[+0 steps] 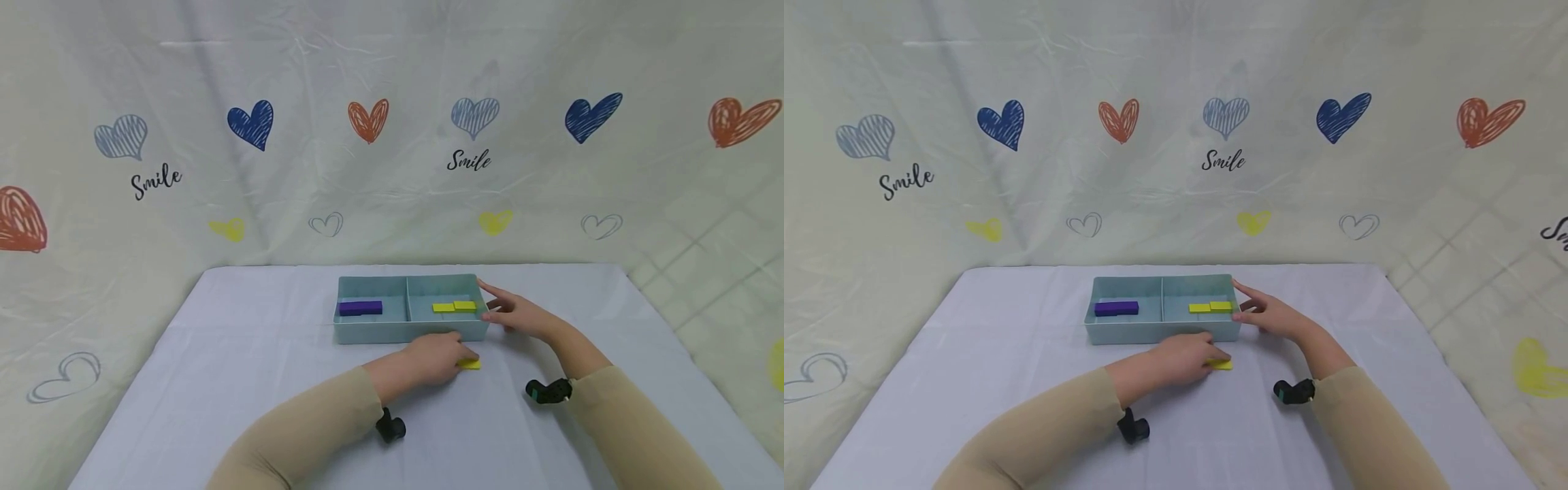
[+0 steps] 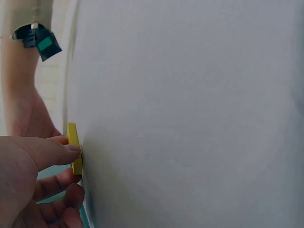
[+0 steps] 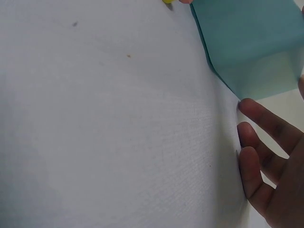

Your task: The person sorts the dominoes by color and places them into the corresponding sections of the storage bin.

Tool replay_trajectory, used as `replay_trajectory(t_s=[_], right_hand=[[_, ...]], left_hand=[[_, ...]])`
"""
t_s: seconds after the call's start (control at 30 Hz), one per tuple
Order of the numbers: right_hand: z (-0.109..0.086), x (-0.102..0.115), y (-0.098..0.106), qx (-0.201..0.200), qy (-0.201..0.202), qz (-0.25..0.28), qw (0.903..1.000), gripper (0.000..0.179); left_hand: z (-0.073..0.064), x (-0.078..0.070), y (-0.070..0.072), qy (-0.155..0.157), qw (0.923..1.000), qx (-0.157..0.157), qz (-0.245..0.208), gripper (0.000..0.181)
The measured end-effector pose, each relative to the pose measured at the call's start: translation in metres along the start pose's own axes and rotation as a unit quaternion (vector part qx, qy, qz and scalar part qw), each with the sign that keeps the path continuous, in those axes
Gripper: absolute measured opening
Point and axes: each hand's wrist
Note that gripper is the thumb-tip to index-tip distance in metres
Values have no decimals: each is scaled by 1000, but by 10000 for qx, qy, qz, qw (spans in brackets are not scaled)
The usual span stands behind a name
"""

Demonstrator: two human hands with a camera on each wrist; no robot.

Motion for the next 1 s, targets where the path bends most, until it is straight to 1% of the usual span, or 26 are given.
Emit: replay_trajectory(t_s=[0.27,0.53,0.63,0.8,0.9,1.0], right_hand=[[0,1,0,-20,26,-39,10000,81],[0,1,0,-23,38,-28,10000,81],[1,1,-1,-22,48,-6,10000,81],[1,1,-1,-11,38,-3,10000,81],[1,1,-1,-13,13,-15,10000,81],[1,1,-1,-18,-17,-24,10000,81]], left_hand=[[-5,6,0,-93,9999,-73,53,39],[-7,9,1,-197,9996,-180,133,37],[-7,10,0,-258,9994,-236,43,36],[-7,15,0,-332,9983,-395,-257,36],[-9,17,5,-284,9977,-497,-375,37],[-11,18,12,-157,9965,-596,-556,37]])
Point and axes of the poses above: each hand's wrist, its own z-axis towards the middle knuckle, its own y-axis out of the back of the hand, x = y × z, and after that the axes turned 2 degrees about y, right-handed
